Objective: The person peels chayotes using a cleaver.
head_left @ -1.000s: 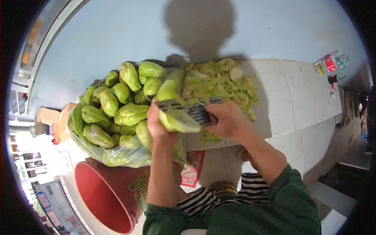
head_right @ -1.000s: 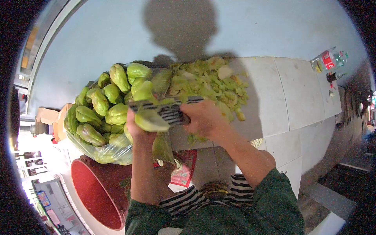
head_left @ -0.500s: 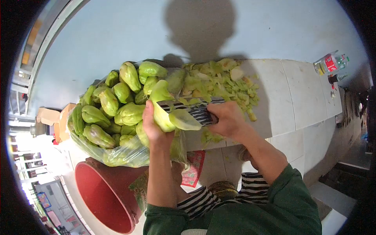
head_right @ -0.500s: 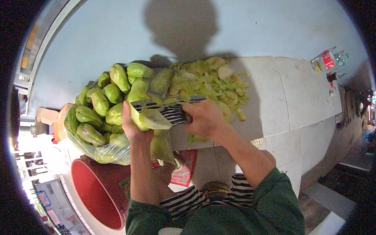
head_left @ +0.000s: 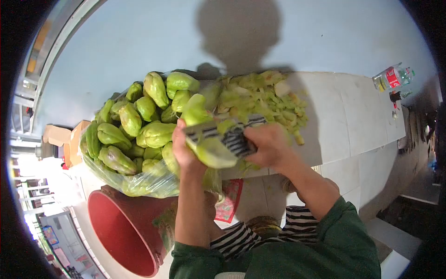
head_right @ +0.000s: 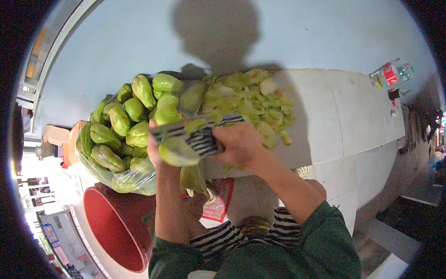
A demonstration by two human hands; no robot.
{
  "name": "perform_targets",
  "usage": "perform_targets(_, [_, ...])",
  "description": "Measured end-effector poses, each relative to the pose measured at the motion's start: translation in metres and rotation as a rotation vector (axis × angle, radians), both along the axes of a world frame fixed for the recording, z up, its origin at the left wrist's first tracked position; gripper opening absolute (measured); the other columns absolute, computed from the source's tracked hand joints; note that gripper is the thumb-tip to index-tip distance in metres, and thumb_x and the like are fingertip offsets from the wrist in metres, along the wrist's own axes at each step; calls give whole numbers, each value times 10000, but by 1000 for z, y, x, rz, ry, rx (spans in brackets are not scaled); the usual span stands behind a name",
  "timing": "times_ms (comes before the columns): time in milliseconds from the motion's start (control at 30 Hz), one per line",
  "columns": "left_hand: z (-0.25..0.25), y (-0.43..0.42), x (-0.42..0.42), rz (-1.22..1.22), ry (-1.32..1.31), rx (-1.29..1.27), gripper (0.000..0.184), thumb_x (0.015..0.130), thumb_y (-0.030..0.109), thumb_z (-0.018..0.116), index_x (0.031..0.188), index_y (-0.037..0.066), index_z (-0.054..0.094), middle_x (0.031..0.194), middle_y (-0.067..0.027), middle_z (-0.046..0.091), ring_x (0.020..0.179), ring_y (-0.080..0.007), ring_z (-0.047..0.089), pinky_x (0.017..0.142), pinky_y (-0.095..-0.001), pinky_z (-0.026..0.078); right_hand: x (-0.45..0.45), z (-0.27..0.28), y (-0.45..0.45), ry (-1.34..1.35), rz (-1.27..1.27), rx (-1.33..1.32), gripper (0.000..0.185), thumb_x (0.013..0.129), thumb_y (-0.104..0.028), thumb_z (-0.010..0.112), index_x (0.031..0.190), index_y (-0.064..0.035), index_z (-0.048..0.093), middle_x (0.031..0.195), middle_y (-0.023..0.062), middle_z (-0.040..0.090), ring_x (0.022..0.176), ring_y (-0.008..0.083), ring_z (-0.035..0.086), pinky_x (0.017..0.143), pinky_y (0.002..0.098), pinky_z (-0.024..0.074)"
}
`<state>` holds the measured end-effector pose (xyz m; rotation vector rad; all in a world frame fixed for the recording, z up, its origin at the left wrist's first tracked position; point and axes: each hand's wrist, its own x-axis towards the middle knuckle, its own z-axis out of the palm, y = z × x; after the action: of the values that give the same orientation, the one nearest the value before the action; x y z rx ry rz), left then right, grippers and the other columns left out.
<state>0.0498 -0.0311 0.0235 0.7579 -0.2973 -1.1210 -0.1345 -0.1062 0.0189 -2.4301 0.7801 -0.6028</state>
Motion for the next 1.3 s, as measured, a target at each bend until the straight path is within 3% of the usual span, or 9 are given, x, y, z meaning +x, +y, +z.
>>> perform_targets(267, [-2,1,-3,77,-16,28,453,920,352,493,1179,-19,505,1020,-147,605,875,-250,622,764,-373,518,5,-1,0,2,-88,30,222,644,-216,673,725,-60,538,649,166,590,660,364,607,593,463,477])
perform_targets(433, [-3,4,1,-44,-37,-39,477,952,403,420,1239,28,490,1106,-124,601,963,-267,603,849,-420,494,9,-12,-11,60,-291,156,198,644,-189,687,735,-65,562,624,152,571,621,375,589,537,444,461])
perform_targets(667, [-14,2,4,-19,-48,-39,493,948,418,419,1231,20,489,1093,-128,604,952,-286,604,828,-458,496,7,0,0,-19,-125,83,213,687,-214,668,719,-27,572,633,174,585,636,379,599,568,449,479])
perform_targets(733, [3,2,-4,-118,-56,-83,513,948,425,417,1245,9,470,1098,-139,593,953,-300,596,813,-468,495,11,-12,-12,67,-360,245,241,702,-210,657,695,6,549,595,176,556,573,349,581,560,423,465])
perform_targets(967, [7,-5,-2,14,257,-91,556,957,459,381,1233,-15,472,1090,-157,587,979,-297,584,850,-432,481,5,-5,-7,-192,-450,437,244,710,-187,621,680,31,515,564,152,509,504,278,436,526,387,397])
perform_targets(1067, [7,-10,-3,93,261,-39,581,940,494,407,1240,0,470,1103,-159,579,980,-302,574,848,-436,479,5,-19,-7,-45,-391,362,265,676,-189,666,675,9,489,570,143,504,513,290,478,503,376,390])
perform_targets(1133, [3,-7,-3,200,254,13,600,922,515,436,1251,14,464,1116,-164,570,981,-313,565,842,-446,482,3,-14,4,-28,-76,-60,240,619,-154,663,669,-26,468,558,117,469,514,289,506,488,374,391])
perform_targets(1200, [2,-7,2,-42,350,-53,590,918,538,437,1135,-2,533,994,-145,609,909,-268,582,813,-409,489,7,-11,7,-109,-12,-161,227,594,-146,652,666,-43,462,560,101,458,517,285,510,484,377,389])
perform_targets(1300, [3,-9,-5,6,477,-15,602,899,554,456,1070,-15,556,942,-143,614,866,-278,585,804,-390,496,15,-11,12,-207,62,-329,188,570,-129,619,655,-74,460,569,69,446,517,263,504,480,374,385])
